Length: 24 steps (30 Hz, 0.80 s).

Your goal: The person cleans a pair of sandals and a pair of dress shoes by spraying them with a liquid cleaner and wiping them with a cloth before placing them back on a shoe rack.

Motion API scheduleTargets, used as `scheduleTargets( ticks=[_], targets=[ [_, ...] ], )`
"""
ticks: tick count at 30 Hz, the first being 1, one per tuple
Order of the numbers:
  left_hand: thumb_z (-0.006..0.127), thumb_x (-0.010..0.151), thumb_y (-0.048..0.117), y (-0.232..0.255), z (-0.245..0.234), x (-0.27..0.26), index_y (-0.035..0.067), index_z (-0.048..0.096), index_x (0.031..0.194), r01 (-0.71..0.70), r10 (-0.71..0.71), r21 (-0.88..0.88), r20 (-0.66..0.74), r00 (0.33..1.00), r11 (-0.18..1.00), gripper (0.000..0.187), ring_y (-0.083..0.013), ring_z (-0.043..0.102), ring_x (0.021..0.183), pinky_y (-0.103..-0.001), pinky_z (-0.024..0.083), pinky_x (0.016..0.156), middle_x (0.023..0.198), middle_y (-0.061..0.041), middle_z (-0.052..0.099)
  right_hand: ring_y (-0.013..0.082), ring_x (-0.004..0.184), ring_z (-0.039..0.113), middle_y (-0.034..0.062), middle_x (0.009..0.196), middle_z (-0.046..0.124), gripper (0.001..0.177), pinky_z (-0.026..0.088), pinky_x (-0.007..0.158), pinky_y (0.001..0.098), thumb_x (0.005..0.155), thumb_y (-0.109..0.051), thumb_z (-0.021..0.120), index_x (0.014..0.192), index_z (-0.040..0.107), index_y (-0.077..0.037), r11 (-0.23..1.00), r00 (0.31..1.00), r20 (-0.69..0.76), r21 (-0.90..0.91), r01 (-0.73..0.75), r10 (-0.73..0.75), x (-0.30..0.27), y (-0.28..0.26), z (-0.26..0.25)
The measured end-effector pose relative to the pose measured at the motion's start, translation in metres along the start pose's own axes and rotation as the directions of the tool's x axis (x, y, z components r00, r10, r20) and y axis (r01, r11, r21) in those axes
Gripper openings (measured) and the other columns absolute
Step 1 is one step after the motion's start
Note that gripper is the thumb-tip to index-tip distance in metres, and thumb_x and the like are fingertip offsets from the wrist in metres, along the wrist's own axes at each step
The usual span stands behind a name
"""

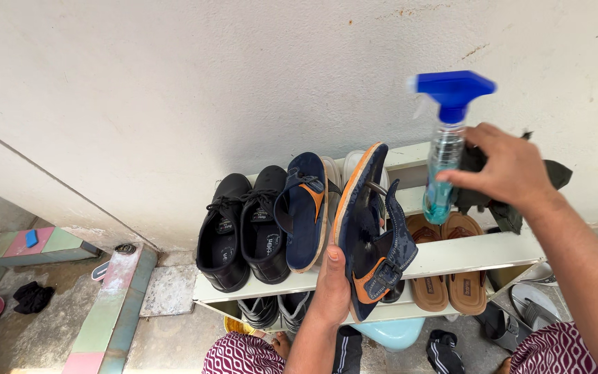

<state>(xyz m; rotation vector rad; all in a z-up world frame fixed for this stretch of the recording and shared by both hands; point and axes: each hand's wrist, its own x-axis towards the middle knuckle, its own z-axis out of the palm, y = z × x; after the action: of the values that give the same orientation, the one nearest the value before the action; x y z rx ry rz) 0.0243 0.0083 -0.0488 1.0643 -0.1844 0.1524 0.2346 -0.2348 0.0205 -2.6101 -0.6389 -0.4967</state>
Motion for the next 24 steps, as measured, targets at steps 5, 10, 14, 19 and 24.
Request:
scheduleTargets(
  ticks=[5,10,14,19,24],
  targets=[
    [0.048,0.086,0.083,-0.009,-0.008,-0.003,0.000,0.033,0.156,-0.006,0.007,0.022,-0.020,1.000,1.000,0.109,-0.0272,0.053,0.134,-0.040,0.051,0.109,0.145,-0.021,0.050,0.0278,0.096,0.073,0.0128,0.107,0.075,0.093,0.059,0.082,0.0397,0.059,-0.075,0.076,0.125,0.070,-0.010,0.998,0.998,0.054,0.058,0.016,-0.019,0.006,-0.001,0.017],
    [0.049,0.086,0.082,-0.003,-0.011,-0.004,-0.002,0.035,0.154,0.003,-0.005,-0.043,-0.036,0.999,0.999,0.109,-0.0256,0.054,0.134,-0.038,0.049,0.111,0.147,-0.019,0.051,0.0307,0.098,0.071,0.0181,0.106,0.072,0.083,0.056,0.083,0.0393,0.074,-0.066,0.084,0.124,0.067,-0.002,0.947,0.978,-0.162,0.312,-0.077,0.132,0.050,0.023,0.033],
    [0.049,0.083,0.082,0.011,-0.009,0.000,-0.002,0.037,0.152,-0.028,0.026,-0.055,-0.039,0.999,0.998,0.109,-0.0250,0.059,0.126,-0.039,0.053,0.101,0.144,-0.017,0.055,0.0291,0.089,0.071,0.0188,0.098,0.069,0.088,0.056,0.076,0.0373,0.080,-0.068,0.088,0.120,0.058,0.004,0.924,0.908,-0.307,0.340,-0.176,0.286,0.089,0.022,0.051],
    [0.049,0.089,0.078,0.009,-0.006,0.007,-0.003,0.037,0.154,-0.065,0.063,-0.120,-0.021,0.998,0.991,0.105,-0.0241,0.058,0.129,-0.037,0.052,0.106,0.145,-0.018,0.054,0.0323,0.081,0.071,0.0188,0.089,0.069,0.099,0.057,0.069,0.0412,0.071,-0.075,0.089,0.121,0.055,0.003,0.924,0.902,-0.215,0.164,-0.344,0.374,0.109,-0.006,0.070],
    [0.049,0.090,0.078,0.001,-0.015,0.005,-0.003,0.038,0.154,-0.007,0.005,-0.168,-0.009,1.000,0.986,0.104,-0.0233,0.059,0.130,-0.036,0.052,0.108,0.147,-0.017,0.055,0.0333,0.079,0.073,0.0170,0.086,0.070,0.106,0.059,0.069,0.0427,0.069,-0.078,0.086,0.133,0.049,-0.001,0.910,0.906,-0.107,0.115,-0.398,0.410,0.109,-0.006,0.071]
  ],
)
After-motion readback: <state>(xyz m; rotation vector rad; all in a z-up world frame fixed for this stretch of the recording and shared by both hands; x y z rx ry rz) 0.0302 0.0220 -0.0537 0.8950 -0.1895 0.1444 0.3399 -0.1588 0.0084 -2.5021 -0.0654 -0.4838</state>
